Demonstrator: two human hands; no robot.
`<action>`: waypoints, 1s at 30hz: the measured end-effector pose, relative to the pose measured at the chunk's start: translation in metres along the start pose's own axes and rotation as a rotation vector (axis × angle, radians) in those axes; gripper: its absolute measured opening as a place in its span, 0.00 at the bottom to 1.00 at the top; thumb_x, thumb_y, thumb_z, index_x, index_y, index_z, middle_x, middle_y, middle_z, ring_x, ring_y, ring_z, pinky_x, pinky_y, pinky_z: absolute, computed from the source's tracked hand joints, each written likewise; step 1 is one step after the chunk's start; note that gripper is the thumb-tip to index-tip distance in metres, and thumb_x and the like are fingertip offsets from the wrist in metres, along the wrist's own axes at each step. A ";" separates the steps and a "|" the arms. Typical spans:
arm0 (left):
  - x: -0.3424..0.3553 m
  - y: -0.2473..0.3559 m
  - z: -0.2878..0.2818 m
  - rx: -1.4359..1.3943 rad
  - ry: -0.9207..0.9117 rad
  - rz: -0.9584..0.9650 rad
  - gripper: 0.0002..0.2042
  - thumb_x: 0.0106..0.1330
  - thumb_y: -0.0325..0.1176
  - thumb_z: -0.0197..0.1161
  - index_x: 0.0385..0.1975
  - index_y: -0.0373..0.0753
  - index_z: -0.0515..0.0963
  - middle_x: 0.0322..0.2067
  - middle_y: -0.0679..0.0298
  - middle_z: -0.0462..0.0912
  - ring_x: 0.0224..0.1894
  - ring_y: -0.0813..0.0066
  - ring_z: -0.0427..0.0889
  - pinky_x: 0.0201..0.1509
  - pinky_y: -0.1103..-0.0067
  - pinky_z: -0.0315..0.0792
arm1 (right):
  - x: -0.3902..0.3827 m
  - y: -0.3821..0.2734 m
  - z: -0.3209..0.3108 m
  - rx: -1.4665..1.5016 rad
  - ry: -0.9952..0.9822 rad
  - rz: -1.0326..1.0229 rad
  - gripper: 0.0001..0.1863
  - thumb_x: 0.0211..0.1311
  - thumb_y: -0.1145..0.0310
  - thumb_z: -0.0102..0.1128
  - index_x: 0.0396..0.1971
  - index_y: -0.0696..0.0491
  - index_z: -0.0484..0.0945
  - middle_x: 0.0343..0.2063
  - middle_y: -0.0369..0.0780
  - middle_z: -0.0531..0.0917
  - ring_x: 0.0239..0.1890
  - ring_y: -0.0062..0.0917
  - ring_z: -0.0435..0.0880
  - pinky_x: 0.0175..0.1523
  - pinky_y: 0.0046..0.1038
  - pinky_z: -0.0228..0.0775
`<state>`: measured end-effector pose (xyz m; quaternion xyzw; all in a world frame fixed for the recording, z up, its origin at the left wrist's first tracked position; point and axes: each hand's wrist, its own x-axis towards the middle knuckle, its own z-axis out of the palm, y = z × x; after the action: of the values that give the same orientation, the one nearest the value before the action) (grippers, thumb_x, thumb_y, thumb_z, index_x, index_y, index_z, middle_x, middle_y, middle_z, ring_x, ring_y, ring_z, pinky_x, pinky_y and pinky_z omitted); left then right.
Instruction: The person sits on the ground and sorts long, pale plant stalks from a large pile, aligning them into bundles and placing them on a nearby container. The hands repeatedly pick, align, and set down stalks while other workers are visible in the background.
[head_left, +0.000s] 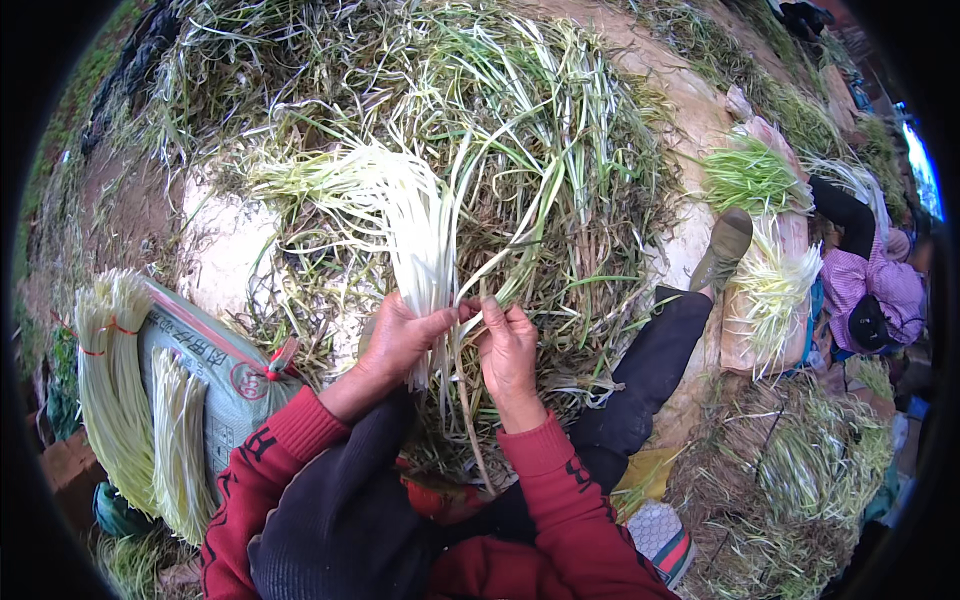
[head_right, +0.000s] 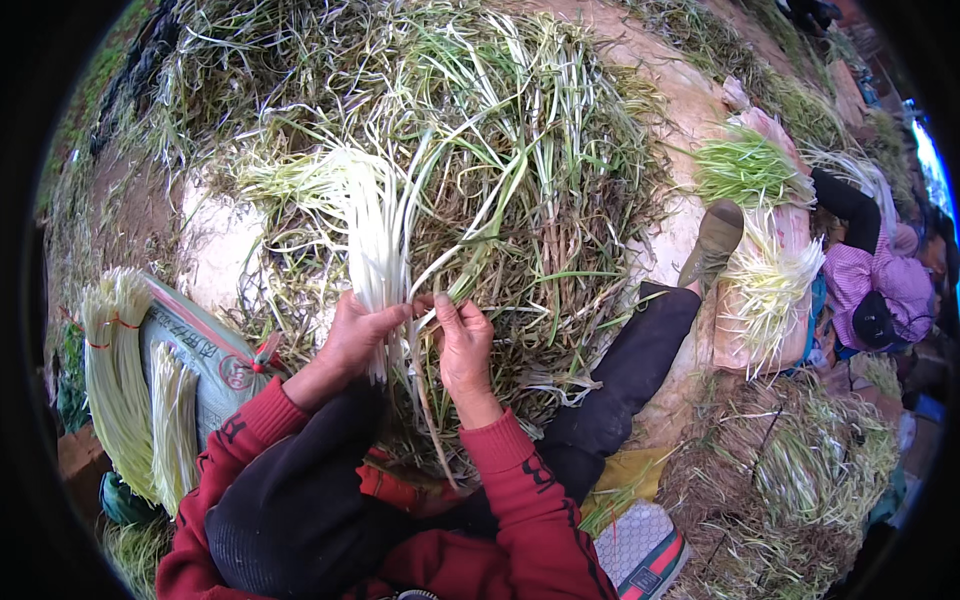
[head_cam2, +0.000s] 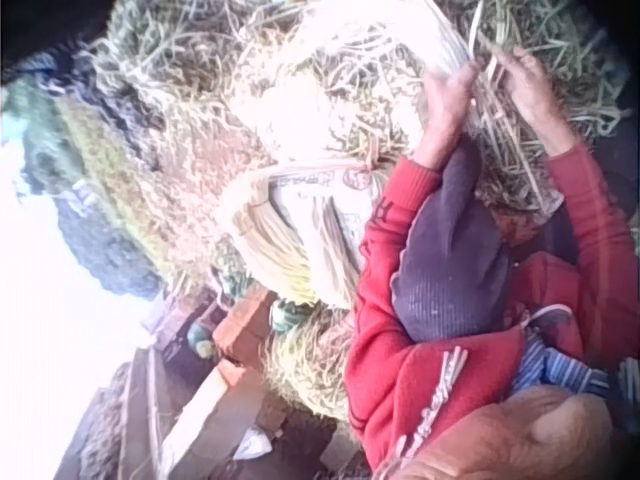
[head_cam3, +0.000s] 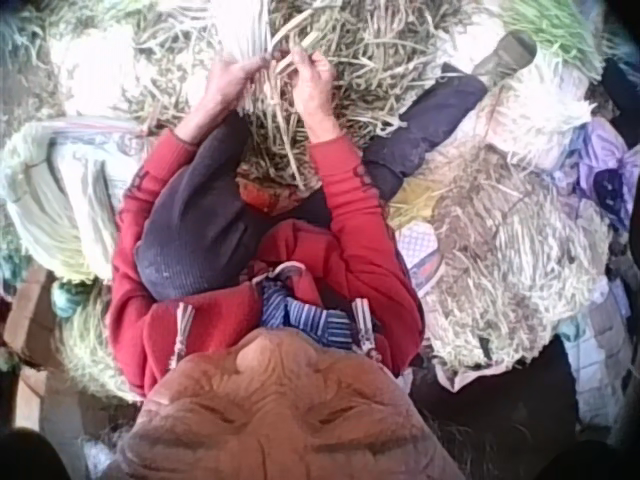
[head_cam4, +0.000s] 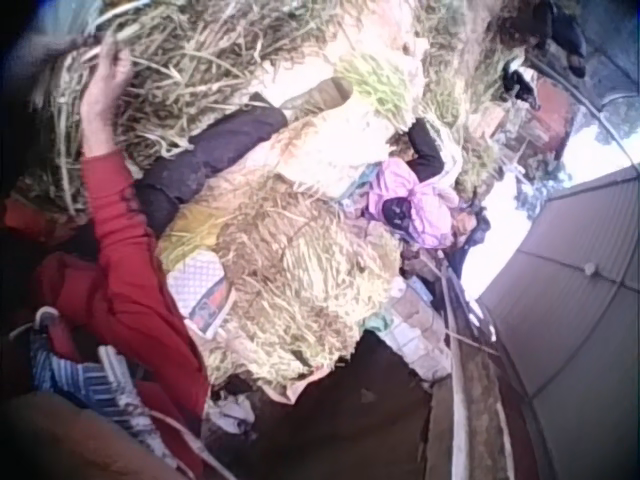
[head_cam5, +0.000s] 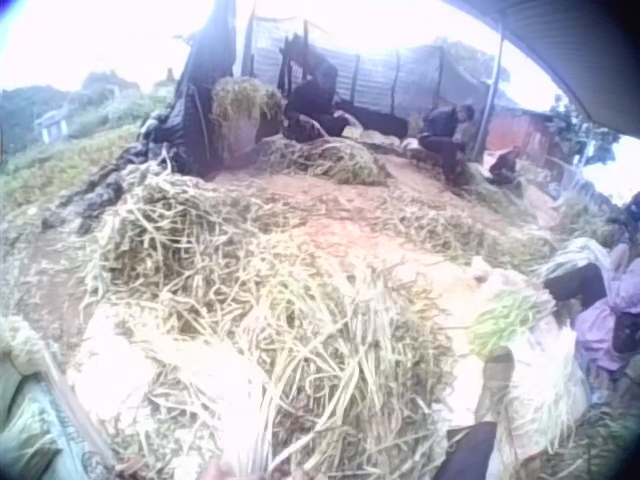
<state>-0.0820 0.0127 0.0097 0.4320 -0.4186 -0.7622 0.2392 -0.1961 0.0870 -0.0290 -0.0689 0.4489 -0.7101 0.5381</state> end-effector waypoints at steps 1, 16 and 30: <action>-0.002 0.006 0.000 -0.150 0.029 0.047 0.09 0.56 0.25 0.60 0.36 0.31 0.74 0.30 0.62 0.81 0.32 0.78 0.80 0.37 0.83 0.74 | 0.000 0.002 0.005 0.129 0.018 -0.020 0.10 0.62 0.67 0.52 0.33 0.59 0.74 0.31 0.40 0.80 0.35 0.23 0.78 0.45 0.25 0.69; -0.003 0.032 -0.076 -0.381 0.399 -0.032 0.10 0.51 0.21 0.62 0.33 0.33 0.73 0.25 0.64 0.79 0.25 0.78 0.78 0.31 0.82 0.74 | -0.086 -0.056 -0.015 0.112 -0.260 0.278 0.15 0.67 0.57 0.40 0.25 0.51 0.65 0.14 0.30 0.58 0.21 0.18 0.63 0.35 0.36 0.74; 0.012 0.093 -0.207 -0.288 0.725 0.283 0.09 0.55 0.27 0.62 0.34 0.30 0.78 0.27 0.63 0.80 0.23 0.81 0.73 0.27 0.85 0.67 | -0.100 -0.125 -0.087 -2.040 0.216 -0.251 0.26 0.49 0.71 0.60 0.50 0.59 0.67 0.42 0.48 0.73 0.41 0.41 0.74 0.46 0.35 0.67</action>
<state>0.0901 -0.1350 0.0256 0.5727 -0.2519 -0.5710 0.5315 -0.2935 0.2204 0.0475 -0.4747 0.8729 -0.0453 0.1026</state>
